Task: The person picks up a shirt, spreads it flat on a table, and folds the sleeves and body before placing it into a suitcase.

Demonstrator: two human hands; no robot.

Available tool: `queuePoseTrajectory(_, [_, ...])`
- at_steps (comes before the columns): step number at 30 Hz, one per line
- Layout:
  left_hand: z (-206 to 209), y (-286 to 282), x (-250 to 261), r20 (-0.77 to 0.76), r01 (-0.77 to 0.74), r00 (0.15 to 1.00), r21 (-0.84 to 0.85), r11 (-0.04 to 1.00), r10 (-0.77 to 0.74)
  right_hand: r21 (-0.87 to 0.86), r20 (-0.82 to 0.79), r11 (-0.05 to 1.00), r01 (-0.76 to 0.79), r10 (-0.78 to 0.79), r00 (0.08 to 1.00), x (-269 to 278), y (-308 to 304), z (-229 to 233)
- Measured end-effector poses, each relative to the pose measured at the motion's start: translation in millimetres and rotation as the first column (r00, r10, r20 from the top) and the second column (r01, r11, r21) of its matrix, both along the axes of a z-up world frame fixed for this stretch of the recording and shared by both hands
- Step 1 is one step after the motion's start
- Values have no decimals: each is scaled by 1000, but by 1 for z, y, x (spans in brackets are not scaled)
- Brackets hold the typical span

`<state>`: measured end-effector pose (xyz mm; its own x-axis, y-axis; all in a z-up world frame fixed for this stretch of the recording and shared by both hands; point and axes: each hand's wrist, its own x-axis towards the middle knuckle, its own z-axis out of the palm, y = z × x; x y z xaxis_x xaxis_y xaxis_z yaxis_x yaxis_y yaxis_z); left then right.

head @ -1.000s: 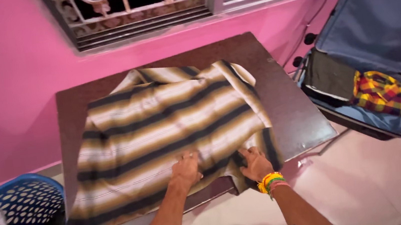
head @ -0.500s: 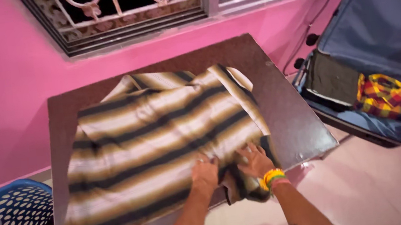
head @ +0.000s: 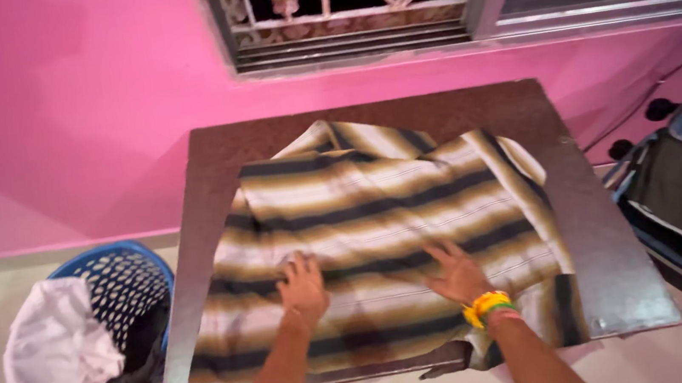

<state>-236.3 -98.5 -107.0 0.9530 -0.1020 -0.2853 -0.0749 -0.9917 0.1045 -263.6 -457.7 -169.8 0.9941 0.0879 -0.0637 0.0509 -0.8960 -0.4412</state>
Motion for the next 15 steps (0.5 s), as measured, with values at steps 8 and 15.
queuePoseTrajectory(8, [21, 64, 28, -144, -78, 988, -110, 991, 62, -195, -333, 973, -127, 56, 941, 24, 73, 55])
queuePoseTrajectory(15, [51, 66, 83, -56, -99, 994, -229, 968, 89, -343, -484, 937, -74, -109, 868, 93, 70, 55])
